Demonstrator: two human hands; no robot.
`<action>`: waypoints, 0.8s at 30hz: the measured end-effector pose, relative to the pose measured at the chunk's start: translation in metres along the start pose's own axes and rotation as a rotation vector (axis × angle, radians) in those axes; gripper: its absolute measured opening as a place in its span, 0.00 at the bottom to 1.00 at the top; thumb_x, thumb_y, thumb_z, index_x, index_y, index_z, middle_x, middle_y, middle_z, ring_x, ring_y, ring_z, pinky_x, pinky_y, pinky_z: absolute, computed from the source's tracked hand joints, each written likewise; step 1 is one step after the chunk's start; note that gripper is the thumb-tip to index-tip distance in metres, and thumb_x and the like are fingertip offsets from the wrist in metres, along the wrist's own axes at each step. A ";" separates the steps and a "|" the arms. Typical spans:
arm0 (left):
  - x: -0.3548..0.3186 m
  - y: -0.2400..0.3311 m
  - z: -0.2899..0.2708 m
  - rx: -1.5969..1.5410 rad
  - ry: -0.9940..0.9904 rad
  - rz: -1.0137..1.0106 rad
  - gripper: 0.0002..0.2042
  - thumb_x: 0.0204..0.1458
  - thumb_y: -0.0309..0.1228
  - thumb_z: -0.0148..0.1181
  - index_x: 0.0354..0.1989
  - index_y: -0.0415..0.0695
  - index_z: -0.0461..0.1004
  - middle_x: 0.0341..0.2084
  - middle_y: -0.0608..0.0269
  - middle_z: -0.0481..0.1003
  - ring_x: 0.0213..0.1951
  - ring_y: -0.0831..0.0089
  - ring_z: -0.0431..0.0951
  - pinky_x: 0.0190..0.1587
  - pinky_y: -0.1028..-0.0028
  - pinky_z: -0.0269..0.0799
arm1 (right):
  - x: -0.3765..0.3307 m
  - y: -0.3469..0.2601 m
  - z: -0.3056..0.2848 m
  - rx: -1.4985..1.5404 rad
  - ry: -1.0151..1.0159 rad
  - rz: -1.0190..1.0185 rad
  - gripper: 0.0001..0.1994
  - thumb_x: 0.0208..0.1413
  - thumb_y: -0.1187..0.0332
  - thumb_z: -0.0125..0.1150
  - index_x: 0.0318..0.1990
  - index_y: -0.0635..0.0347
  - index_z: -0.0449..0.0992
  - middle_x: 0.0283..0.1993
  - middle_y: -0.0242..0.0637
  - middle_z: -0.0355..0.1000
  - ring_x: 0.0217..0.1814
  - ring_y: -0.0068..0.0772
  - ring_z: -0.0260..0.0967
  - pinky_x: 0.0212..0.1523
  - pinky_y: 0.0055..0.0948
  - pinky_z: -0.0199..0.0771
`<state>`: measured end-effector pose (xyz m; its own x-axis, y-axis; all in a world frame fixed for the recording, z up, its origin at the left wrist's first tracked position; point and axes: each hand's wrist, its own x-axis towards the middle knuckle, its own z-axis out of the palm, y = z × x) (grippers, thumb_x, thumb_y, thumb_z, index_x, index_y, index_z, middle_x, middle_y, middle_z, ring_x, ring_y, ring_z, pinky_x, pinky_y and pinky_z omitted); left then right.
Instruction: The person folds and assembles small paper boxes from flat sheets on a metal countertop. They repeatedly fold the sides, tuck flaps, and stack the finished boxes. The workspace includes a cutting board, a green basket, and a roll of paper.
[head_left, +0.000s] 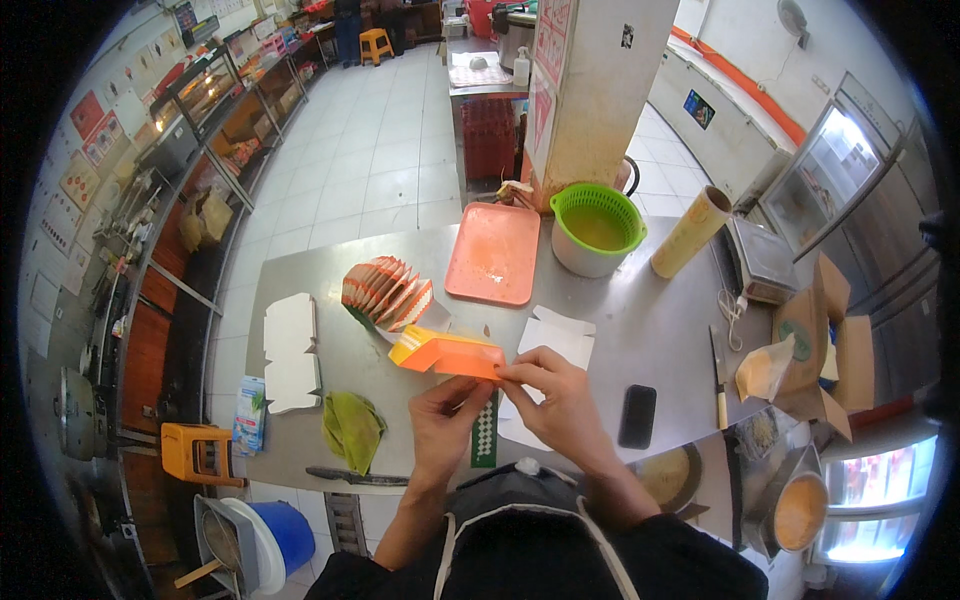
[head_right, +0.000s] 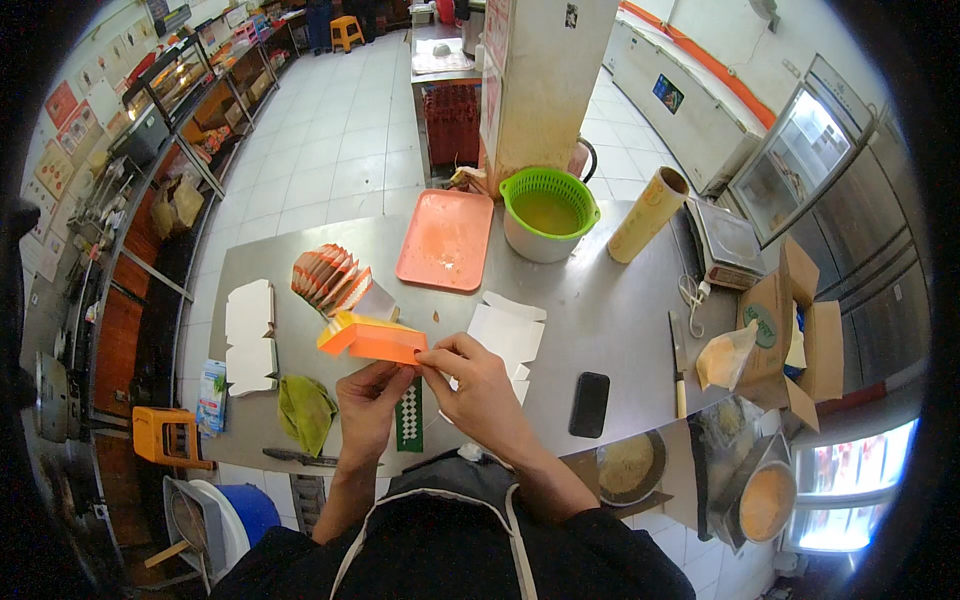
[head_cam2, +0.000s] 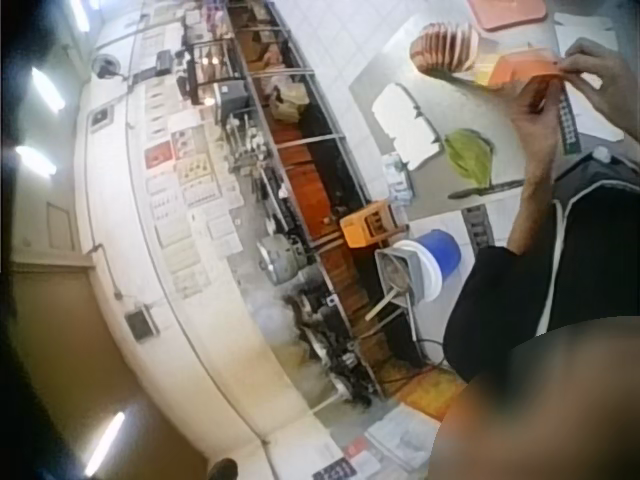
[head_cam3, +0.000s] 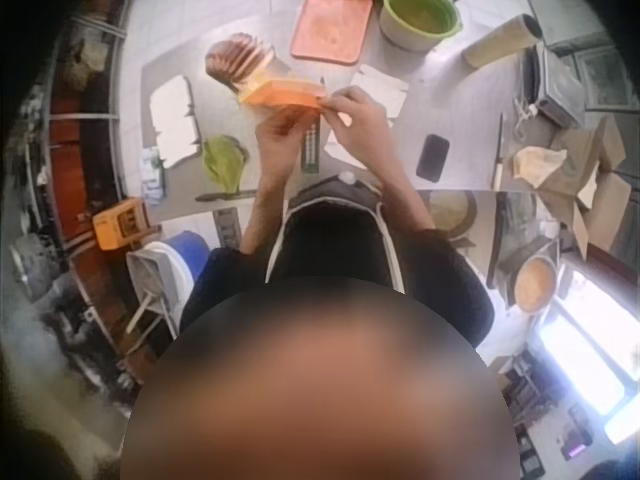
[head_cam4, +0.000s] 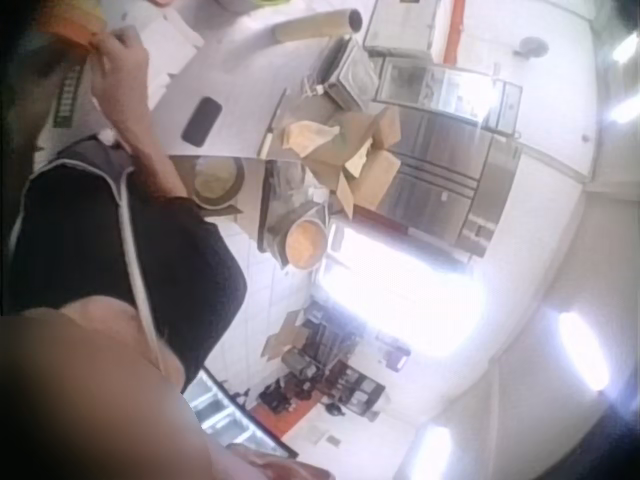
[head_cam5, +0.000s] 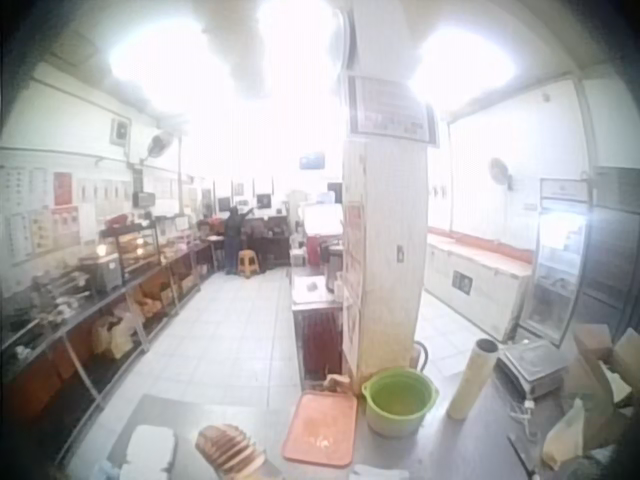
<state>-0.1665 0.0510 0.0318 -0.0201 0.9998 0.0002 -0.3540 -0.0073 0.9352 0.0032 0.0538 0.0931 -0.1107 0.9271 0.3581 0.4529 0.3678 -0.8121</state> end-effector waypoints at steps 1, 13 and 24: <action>0.001 0.001 -0.004 0.006 -0.029 -0.042 0.13 0.58 0.17 0.68 0.51 0.34 0.83 0.41 0.59 0.86 0.41 0.76 0.84 0.47 0.76 0.80 | 0.000 0.001 -0.001 0.025 -0.014 0.022 0.07 0.57 0.76 0.71 0.43 0.63 0.85 0.39 0.44 0.79 0.40 0.45 0.80 0.42 0.37 0.80; 0.008 -0.019 -0.017 -0.098 -0.025 -0.073 0.13 0.55 0.16 0.70 0.49 0.37 0.83 0.42 0.62 0.85 0.44 0.76 0.83 0.50 0.74 0.79 | -0.006 0.010 0.007 -0.085 -0.139 -0.068 0.12 0.58 0.75 0.67 0.49 0.58 0.85 0.44 0.41 0.78 0.47 0.45 0.76 0.50 0.39 0.76; -0.006 -0.029 0.000 0.251 -0.312 0.021 0.31 0.56 0.15 0.65 0.69 0.38 0.65 0.64 0.55 0.71 0.59 0.72 0.77 0.52 0.75 0.79 | -0.011 0.022 0.015 -0.100 -0.005 -0.052 0.25 0.55 0.66 0.75 0.59 0.62 0.79 0.64 0.48 0.75 0.64 0.48 0.76 0.60 0.40 0.80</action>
<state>-0.1561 0.0448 0.0048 0.2736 0.9575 0.0917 -0.1166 -0.0617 0.9913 0.0014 0.0528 0.0644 -0.1405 0.9075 0.3959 0.5324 0.4064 -0.7425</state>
